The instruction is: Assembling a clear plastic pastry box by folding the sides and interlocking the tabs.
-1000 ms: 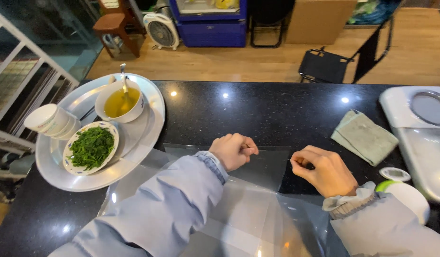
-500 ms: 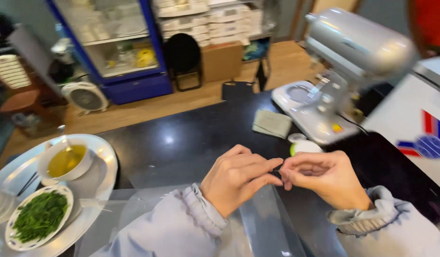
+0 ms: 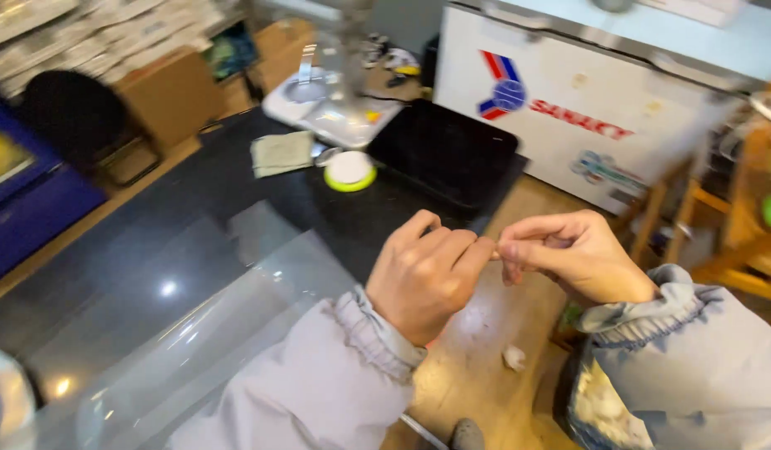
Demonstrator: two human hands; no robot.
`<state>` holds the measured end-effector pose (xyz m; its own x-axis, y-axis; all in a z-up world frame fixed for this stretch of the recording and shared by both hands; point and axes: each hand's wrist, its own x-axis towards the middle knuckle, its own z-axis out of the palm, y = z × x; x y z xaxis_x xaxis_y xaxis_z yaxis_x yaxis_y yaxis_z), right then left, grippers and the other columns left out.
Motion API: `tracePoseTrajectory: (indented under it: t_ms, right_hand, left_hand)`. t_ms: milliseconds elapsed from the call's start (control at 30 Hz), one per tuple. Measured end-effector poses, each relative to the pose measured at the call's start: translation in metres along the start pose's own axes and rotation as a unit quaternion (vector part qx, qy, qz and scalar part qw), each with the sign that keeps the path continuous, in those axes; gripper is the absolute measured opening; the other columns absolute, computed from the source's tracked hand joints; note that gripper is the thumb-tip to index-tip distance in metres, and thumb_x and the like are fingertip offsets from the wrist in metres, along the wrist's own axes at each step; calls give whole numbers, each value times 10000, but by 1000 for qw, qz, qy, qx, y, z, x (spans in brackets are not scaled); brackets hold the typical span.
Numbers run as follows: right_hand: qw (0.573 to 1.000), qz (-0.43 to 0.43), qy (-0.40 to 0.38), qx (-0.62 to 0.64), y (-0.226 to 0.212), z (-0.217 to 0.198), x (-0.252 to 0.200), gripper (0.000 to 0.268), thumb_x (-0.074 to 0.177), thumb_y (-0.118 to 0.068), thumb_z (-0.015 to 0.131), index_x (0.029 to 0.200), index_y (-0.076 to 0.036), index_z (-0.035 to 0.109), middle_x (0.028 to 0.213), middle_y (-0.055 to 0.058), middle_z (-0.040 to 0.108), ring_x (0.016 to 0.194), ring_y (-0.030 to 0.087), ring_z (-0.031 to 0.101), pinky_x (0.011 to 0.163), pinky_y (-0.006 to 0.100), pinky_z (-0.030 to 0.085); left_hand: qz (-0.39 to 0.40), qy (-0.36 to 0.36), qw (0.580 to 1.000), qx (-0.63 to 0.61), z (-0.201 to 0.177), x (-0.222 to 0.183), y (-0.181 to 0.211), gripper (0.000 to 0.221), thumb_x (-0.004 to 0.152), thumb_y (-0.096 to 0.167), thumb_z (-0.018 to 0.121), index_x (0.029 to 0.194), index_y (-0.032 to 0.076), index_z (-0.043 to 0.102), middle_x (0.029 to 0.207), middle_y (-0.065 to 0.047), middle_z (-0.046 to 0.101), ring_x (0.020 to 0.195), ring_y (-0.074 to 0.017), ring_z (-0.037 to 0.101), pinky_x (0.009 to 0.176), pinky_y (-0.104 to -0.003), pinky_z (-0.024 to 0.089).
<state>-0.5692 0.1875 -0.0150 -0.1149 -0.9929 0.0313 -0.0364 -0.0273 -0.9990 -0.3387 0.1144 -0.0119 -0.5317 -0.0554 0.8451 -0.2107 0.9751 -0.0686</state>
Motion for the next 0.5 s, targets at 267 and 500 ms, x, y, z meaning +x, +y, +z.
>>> tracePoseTrajectory:
  t_ms: [267, 500]
  right_hand:
    - [966, 102, 200, -125, 181, -226, -134, 185, 934, -49, 890, 1049, 85, 945, 873, 173, 904, 761, 179, 762, 743, 302, 619]
    - [783, 429, 368, -260, 367, -321, -257, 166, 963, -207, 952, 1057, -83, 1008, 820, 125, 946, 722, 179, 850, 783, 320, 697]
  left_hand:
    - [-64, -160, 975, -140, 191, -14, 57, 184, 986, 89, 736, 1100, 217, 802, 812, -28, 725, 676, -384, 677, 647, -525, 470]
    - [-311, -467, 801, -211, 371, -122, 86, 307, 1041, 520, 673, 1225, 382, 876, 938, -27, 881, 1006, -408, 792, 830, -544, 601]
